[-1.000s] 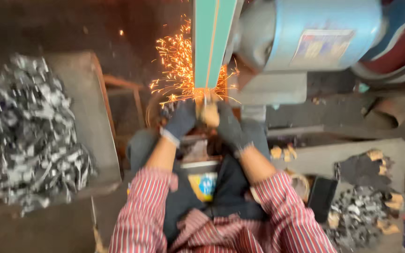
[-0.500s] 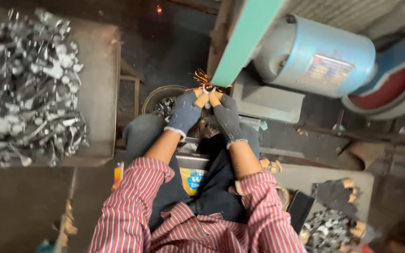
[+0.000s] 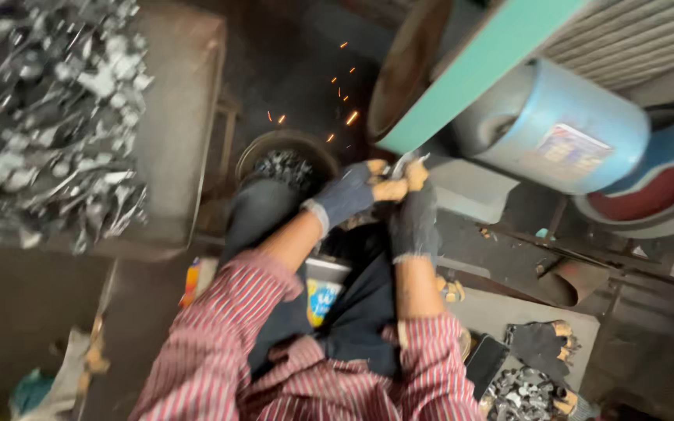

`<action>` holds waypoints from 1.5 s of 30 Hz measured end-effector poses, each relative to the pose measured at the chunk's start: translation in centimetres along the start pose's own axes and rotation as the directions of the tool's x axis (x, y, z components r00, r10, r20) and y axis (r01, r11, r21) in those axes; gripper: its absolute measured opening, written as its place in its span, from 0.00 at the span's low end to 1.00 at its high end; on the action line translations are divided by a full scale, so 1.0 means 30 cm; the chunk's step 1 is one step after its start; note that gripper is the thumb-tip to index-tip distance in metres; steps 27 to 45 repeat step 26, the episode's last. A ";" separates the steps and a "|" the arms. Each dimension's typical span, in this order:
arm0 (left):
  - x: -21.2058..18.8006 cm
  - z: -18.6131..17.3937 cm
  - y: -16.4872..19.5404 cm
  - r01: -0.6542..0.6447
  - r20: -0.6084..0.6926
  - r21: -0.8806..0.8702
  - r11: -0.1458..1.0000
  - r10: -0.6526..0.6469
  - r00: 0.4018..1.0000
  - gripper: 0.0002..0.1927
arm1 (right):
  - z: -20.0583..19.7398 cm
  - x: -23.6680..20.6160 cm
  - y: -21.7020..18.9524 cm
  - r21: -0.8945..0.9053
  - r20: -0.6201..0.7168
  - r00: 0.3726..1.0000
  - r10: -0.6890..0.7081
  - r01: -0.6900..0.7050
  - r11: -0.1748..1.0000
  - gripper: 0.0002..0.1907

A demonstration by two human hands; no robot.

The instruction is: The person sits at a bench grinder and grinds small metal workpieces one at a time, holding each piece against the spinning abrasive wheel with both gloved hands while sparks fly, then places the finished piece into a pile and picks up the next piece from a tray of raw parts.

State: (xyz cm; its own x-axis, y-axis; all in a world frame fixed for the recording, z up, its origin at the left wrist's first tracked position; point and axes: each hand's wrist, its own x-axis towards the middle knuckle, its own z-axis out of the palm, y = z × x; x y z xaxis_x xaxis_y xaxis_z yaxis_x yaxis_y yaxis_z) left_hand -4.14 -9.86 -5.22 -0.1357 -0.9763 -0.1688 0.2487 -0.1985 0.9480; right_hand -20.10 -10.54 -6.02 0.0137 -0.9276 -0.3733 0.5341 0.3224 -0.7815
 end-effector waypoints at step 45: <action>-0.192 -0.712 0.270 0.343 -0.343 0.933 0.109 0.559 0.755 0.13 | 0.237 -0.259 0.061 -0.850 0.479 0.808 0.343 0.331 0.409 0.25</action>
